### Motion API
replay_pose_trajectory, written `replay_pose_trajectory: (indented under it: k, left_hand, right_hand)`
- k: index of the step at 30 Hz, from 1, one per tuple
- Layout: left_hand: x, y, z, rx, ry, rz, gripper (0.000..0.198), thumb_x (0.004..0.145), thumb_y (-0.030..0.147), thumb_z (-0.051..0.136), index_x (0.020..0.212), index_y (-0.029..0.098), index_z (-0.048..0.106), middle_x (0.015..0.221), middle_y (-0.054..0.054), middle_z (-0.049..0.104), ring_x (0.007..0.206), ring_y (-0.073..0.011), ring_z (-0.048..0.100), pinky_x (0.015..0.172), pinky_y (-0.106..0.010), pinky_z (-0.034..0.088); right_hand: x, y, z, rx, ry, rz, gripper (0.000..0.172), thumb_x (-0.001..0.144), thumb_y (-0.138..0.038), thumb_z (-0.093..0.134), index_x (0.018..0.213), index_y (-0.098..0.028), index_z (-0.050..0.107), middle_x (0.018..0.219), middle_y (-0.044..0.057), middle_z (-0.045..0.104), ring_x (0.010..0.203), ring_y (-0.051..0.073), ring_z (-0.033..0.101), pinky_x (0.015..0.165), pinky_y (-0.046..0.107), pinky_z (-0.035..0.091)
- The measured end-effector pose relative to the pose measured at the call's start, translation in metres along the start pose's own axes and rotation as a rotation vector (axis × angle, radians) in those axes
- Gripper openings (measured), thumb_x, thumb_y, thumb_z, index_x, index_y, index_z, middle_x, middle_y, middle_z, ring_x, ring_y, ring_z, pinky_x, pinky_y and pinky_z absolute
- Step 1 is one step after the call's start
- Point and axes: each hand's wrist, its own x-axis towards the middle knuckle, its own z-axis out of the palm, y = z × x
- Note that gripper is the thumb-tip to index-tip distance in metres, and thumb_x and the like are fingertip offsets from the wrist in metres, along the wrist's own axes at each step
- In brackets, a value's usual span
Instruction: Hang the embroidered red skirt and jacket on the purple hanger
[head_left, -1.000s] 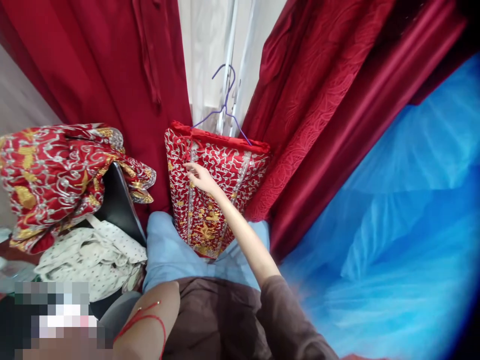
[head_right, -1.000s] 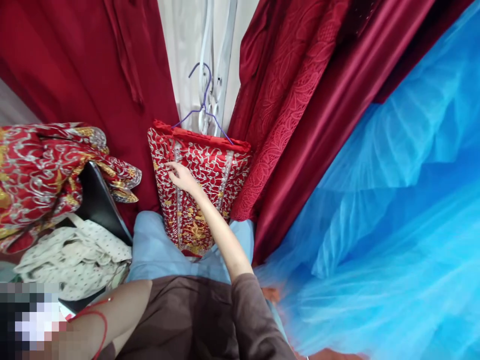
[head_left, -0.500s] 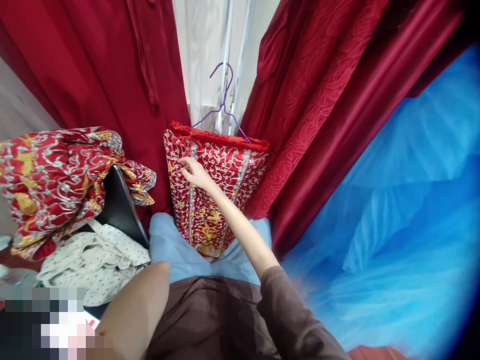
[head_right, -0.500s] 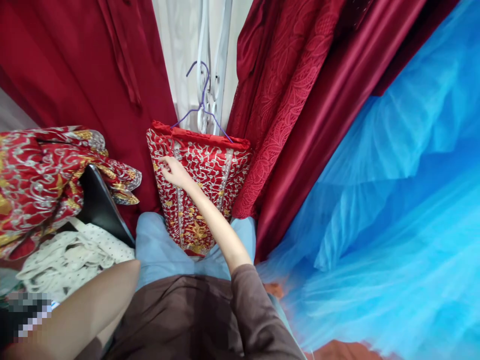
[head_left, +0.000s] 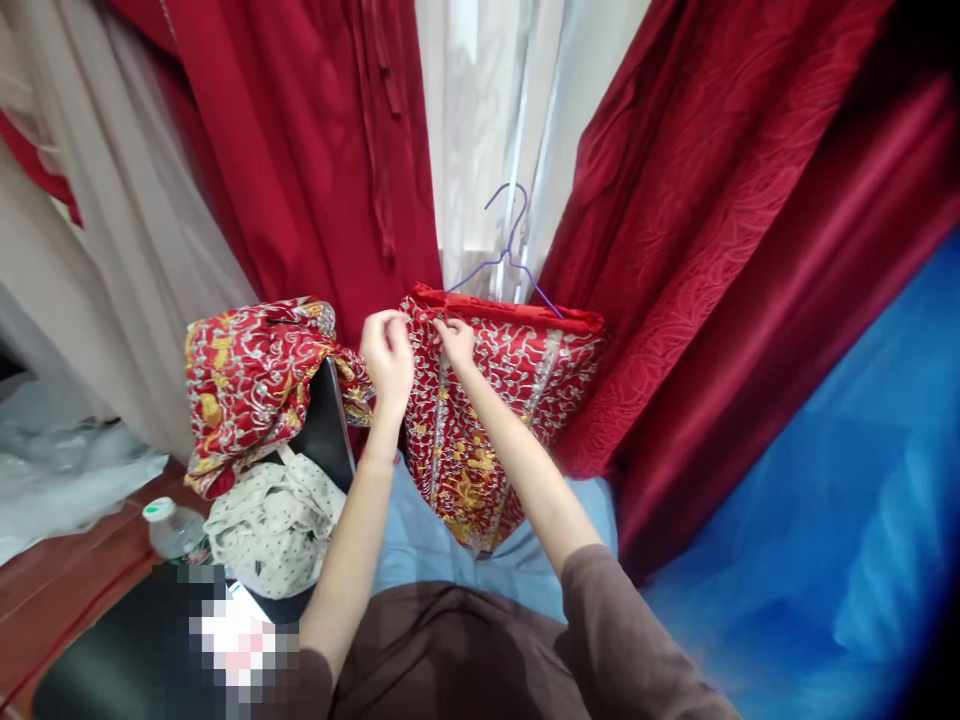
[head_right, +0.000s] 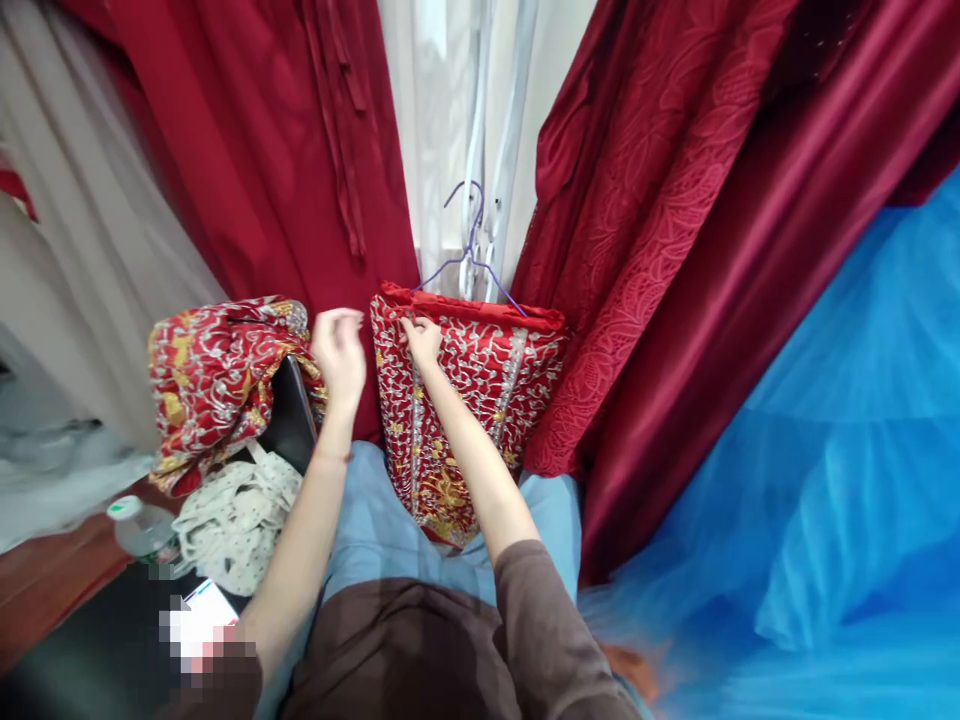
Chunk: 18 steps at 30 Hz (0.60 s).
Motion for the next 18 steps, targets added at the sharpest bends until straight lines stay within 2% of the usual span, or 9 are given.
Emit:
replay_pose_trajectory:
  k: [2,4,6,8,12,16,18]
  left_hand:
    - [0.009,-0.011,0.024,-0.149,0.070,-0.261,0.021,0.099,0.028,0.050,0.113,0.016,0.062,0.123,-0.014,0.066,0.112,-0.0192,0.064,0.097,-0.032,0.052]
    - [0.019,-0.020,0.050,-0.354,0.023,-0.446,0.019,0.099,0.026,0.050,0.109,0.014,0.061,0.115,-0.014,0.070,0.106,-0.0182,0.067,0.092,-0.030,0.053]
    - [0.025,-0.028,0.068,-0.430,-0.046,-0.438,0.019,0.098,0.028,0.051,0.105,0.015,0.062,0.110,-0.012,0.071,0.103,-0.0184,0.067,0.091,-0.031,0.053]
    - [0.025,-0.036,0.075,-0.345,-0.032,-0.343,0.016,0.095,0.030,0.056,0.098,0.017,0.065,0.108,-0.010,0.070,0.107,-0.0193,0.064,0.095,-0.032,0.051]
    - [0.018,-0.046,0.064,-0.059,-0.026,-0.198,0.011,0.091,0.027,0.060,0.090,0.018,0.066,0.111,-0.011,0.064,0.112,-0.0211,0.059,0.102,-0.033,0.046]
    - [0.014,-0.047,0.041,0.224,-0.089,-0.085,0.014,0.088,0.022,0.056,0.098,0.017,0.066,0.127,-0.015,0.060,0.124,-0.0304,0.052,0.104,-0.041,0.042]
    - [0.014,-0.051,0.029,0.372,-0.099,-0.123,0.025,0.089,0.019,0.051,0.108,0.012,0.066,0.132,-0.020,0.059,0.129,-0.0351,0.049,0.106,-0.045,0.040]
  right_hand:
    - [0.005,-0.001,0.000,0.001,0.008,-0.006,0.027,0.092,-0.037,0.055,0.074,-0.018,0.060,0.057,-0.003,0.062,0.048,0.009,0.052,0.058,0.019,0.046]
    - [0.005,0.000,-0.008,-0.009,-0.030,-0.070,0.032,0.095,-0.038,0.049,0.073,-0.018,0.061,0.057,-0.003,0.063,0.047,0.009,0.053,0.059,0.020,0.047]
    - [0.003,0.003,-0.021,-0.029,-0.099,-0.158,0.033,0.097,-0.039,0.046,0.080,-0.017,0.064,0.059,-0.003,0.064,0.047,0.010,0.054,0.059,0.020,0.047]
    - [-0.001,0.003,-0.036,-0.080,-0.168,-0.225,0.033,0.098,-0.038,0.045,0.085,-0.017,0.066,0.060,-0.003,0.064,0.046,0.010,0.054,0.058,0.021,0.047]
    - [-0.012,-0.002,-0.056,-0.292,-0.229,-0.266,0.034,0.100,-0.037,0.043,0.086,-0.018,0.068,0.063,-0.001,0.066,0.049,0.012,0.058,0.065,0.024,0.050]
    - [-0.025,-0.001,-0.071,-0.596,-0.147,-0.263,0.035,0.100,-0.037,0.043,0.088,-0.020,0.071,0.070,0.004,0.071,0.076,0.020,0.070,0.083,0.031,0.053]
    - [-0.031,0.005,-0.084,-0.745,-0.117,-0.214,0.035,0.100,-0.037,0.042,0.092,-0.020,0.072,0.077,0.008,0.074,0.090,0.024,0.071,0.088,0.037,0.053]
